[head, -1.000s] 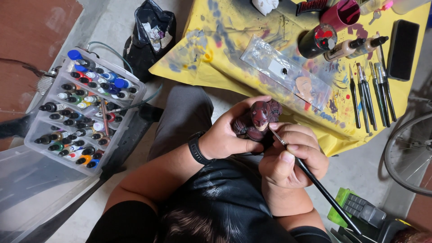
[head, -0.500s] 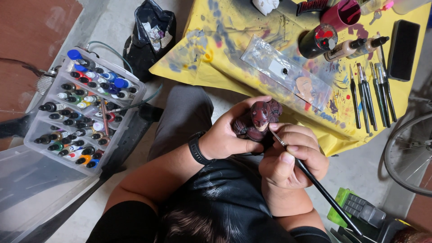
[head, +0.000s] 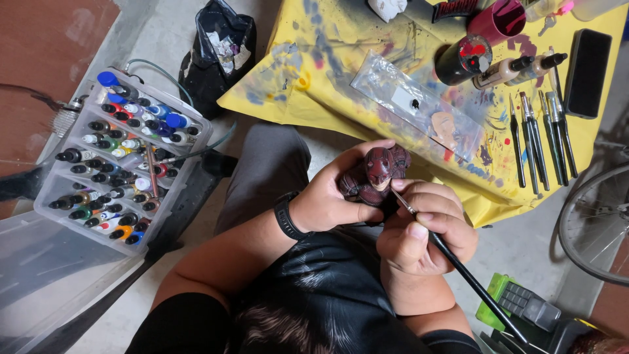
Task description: Painting fine details on a miniature superhero figure using a small brush and hobby paints.
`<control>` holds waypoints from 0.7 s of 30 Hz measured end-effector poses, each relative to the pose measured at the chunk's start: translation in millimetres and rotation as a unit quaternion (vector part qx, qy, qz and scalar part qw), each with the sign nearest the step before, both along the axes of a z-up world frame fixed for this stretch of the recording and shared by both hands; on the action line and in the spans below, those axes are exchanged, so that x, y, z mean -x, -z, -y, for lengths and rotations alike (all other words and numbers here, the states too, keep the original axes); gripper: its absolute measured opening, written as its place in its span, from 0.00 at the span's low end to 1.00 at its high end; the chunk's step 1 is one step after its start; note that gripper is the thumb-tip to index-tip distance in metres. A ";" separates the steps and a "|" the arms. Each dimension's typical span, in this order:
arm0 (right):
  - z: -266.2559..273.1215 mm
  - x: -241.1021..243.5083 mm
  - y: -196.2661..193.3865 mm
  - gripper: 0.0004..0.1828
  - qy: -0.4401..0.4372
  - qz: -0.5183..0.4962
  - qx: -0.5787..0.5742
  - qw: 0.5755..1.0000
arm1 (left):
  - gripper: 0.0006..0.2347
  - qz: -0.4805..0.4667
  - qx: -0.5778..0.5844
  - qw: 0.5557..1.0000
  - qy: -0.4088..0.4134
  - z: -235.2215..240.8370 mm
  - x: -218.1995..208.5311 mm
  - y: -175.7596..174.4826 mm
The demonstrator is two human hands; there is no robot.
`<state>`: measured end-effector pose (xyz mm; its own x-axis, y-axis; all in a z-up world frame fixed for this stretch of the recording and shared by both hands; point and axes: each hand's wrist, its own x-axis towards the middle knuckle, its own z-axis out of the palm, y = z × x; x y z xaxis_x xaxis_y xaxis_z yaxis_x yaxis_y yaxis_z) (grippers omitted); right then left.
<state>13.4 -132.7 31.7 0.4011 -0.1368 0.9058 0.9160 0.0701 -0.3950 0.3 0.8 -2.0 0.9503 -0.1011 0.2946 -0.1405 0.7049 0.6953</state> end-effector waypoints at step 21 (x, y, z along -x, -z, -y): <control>28.7 -7.8 27.2 0.08 0.005 -0.150 -0.086 0.985 | 0.36 -0.080 -0.200 0.967 -0.139 -46.2 -5.8 1.0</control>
<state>21.2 -161.4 4.5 0.6457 -0.2835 0.7090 0.7603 0.1526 -0.6314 6.1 47.0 -3.0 0.9872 0.0891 0.1325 -0.1546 0.3257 0.9327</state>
